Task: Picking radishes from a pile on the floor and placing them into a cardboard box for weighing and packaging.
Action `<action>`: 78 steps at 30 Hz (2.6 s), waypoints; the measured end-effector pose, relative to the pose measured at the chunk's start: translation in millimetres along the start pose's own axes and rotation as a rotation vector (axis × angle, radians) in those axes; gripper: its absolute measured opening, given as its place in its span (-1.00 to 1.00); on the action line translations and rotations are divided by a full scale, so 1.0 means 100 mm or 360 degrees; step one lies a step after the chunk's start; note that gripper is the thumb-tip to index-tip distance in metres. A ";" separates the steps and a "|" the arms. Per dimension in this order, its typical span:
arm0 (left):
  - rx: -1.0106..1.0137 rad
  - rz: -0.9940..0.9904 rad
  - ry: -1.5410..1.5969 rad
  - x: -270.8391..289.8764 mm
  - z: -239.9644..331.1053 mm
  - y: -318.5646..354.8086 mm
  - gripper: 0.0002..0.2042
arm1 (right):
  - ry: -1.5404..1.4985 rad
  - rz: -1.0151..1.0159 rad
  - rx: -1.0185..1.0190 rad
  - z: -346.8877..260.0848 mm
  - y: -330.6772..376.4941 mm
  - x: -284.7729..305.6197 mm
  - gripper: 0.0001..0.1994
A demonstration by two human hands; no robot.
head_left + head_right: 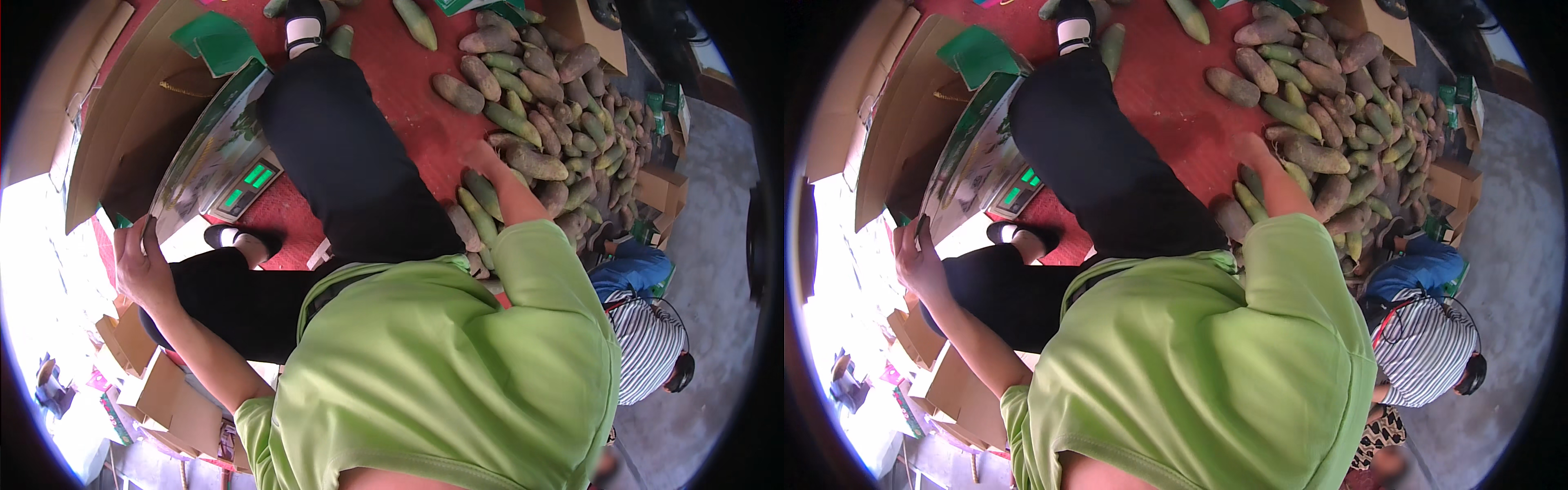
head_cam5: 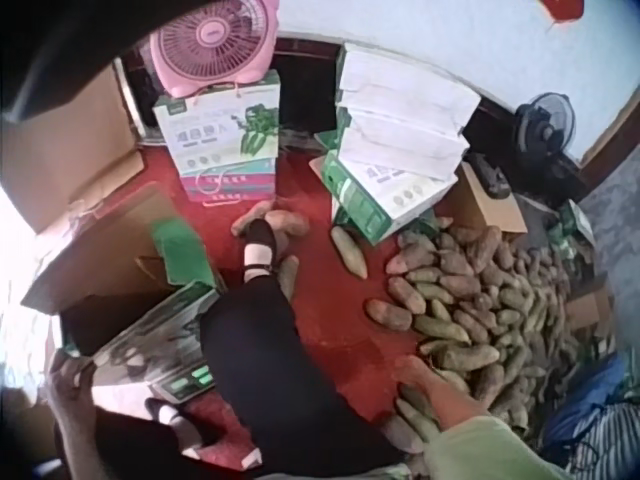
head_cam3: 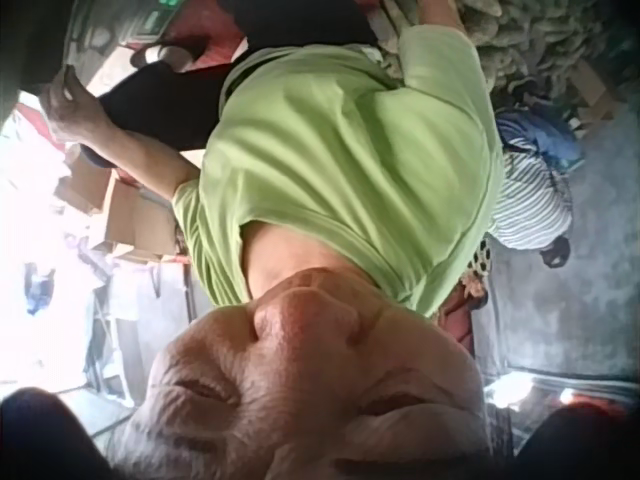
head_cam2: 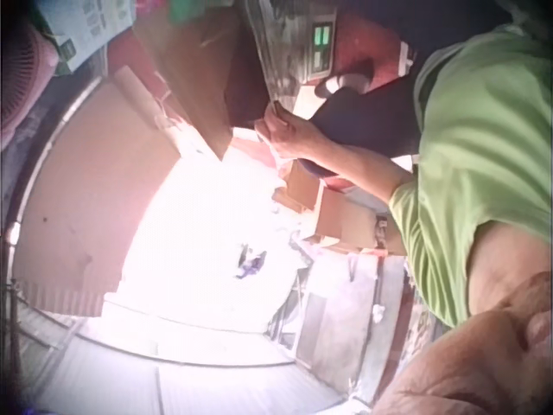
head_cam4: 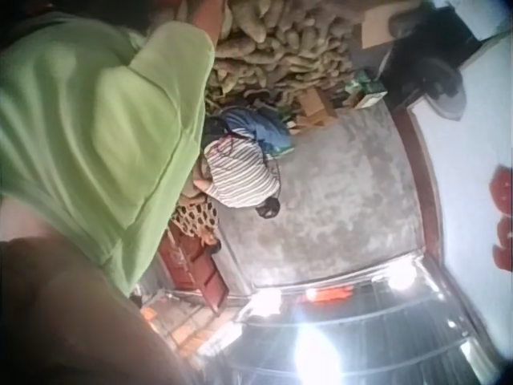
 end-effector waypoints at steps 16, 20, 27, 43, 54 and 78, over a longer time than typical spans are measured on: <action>-0.0038 0.0014 0.0190 0.08 0.14 -0.09 -0.93 | -0.0200 -0.0613 -0.1118 -0.58 1.03 -1.26 -0.33; 0.0087 -0.0057 0.0181 0.09 0.09 -0.08 -0.93 | -0.0046 -0.0521 -0.1017 -0.60 1.00 -1.27 -0.55; 0.0126 -0.0078 0.0236 0.06 0.08 -0.10 -0.93 | -0.0301 -0.0282 -0.1017 -0.13 1.16 -1.87 -0.60; 0.0044 -0.0043 0.0091 0.13 0.09 -0.05 -0.96 | -0.0935 0.1032 -0.0321 -0.84 0.31 1.55 -0.23; -0.0009 -0.0060 0.0177 0.12 0.07 -0.07 -0.92 | -0.1556 0.1453 0.0855 -2.52 0.64 4.43 -0.26; 0.0134 -0.0138 0.0144 0.08 0.07 0.00 -0.90 | -0.0925 0.0925 0.1162 -3.73 -0.06 4.23 -0.70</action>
Point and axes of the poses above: each hand's wrist, its own y-axis away from the middle knuckle, its own x-axis out of the back of the hand, z = x × y, the point moved 5 cm from there along -y, towards the middle knuckle, and after that the axes turned 2 degrees about y, right-handed, at the moved point
